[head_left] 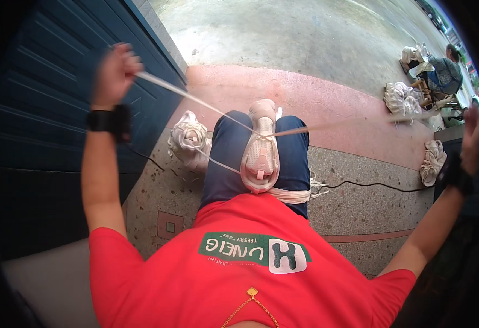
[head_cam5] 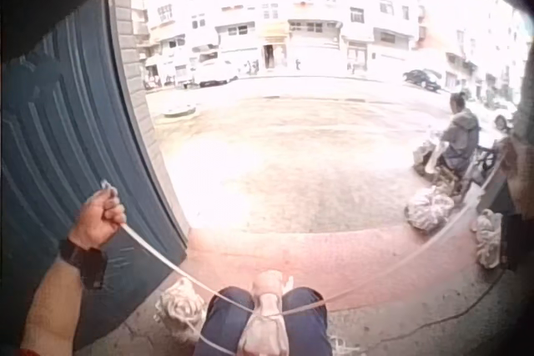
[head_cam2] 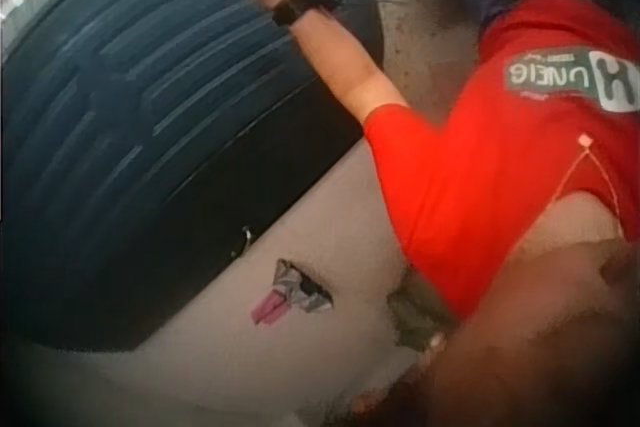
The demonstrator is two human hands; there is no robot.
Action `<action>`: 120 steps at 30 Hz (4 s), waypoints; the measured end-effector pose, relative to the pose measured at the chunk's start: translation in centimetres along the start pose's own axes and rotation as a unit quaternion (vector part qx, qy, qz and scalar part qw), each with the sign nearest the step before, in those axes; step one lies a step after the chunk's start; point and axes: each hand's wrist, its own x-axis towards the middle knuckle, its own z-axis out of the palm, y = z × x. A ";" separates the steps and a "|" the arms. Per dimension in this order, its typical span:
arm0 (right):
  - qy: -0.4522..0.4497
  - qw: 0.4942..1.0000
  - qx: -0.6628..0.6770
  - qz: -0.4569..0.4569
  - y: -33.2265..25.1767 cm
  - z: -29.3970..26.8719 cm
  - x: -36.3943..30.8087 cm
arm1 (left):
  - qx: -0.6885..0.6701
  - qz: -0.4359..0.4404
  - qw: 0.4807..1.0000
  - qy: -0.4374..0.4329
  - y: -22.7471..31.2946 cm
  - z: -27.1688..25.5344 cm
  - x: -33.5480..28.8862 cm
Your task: Threading laces through the eyelets of a shoe.
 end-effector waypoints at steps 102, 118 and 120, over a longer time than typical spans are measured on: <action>-0.544 0.747 -0.229 -0.307 20.4 27.8 -45.5 | 0.664 -0.024 0.703 -0.252 -29.4 1.0 -8.7; -0.552 0.732 -0.389 -0.096 22.8 30.4 -50.8 | 0.627 0.070 0.735 -0.247 -29.8 0.4 -9.0; -0.555 0.715 -0.409 -0.113 23.0 31.0 -50.8 | 0.610 0.079 0.748 -0.248 -29.6 0.5 -8.9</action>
